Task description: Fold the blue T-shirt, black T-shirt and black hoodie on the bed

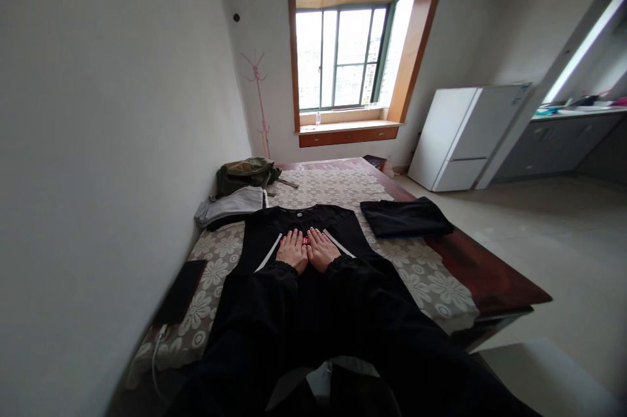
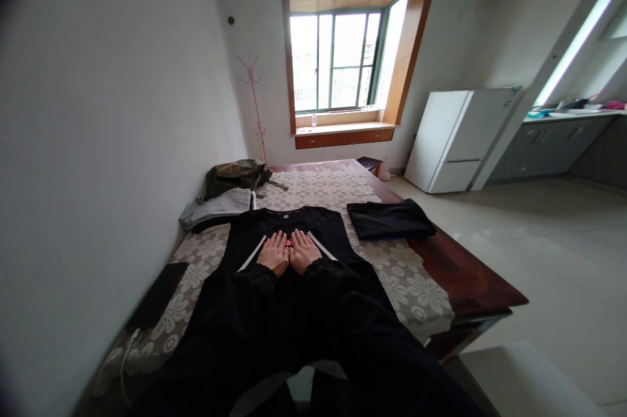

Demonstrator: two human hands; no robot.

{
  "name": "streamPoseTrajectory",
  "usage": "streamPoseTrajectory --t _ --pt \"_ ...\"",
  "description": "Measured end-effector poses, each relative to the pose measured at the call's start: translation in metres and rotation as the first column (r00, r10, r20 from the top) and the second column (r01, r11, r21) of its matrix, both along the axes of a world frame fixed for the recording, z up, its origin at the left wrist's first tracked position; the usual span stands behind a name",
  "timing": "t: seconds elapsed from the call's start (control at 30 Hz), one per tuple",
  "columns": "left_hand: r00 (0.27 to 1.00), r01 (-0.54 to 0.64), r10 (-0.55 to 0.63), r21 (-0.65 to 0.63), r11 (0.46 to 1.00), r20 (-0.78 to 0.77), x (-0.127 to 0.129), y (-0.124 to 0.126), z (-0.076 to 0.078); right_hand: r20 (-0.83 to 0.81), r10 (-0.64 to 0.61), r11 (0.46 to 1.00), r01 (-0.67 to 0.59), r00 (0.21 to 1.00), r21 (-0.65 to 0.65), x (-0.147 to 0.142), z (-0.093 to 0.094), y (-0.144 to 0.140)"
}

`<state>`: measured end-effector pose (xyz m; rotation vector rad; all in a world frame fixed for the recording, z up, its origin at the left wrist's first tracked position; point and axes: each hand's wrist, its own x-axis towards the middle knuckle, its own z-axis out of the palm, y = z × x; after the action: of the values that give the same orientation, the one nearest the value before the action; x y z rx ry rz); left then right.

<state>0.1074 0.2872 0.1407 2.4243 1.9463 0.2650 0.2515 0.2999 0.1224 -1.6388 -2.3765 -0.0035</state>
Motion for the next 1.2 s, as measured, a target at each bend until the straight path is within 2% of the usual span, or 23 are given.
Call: streamPoseTrajectory --t 0.47,1.2 --pt "1.000 -0.001 0.001 0.005 1.000 0.005 -0.0001 0.0010 -0.0046 0.002 -0.006 1.000 0.006 1.000 0.013 0.0002 -0.0047 0.0011" --pt "1.000 0.007 -0.007 0.004 1.000 0.009 -0.0011 0.0023 -0.0060 0.010 0.007 1.000 -0.007 1.000 -0.004 0.0016 0.0010 -0.0011"
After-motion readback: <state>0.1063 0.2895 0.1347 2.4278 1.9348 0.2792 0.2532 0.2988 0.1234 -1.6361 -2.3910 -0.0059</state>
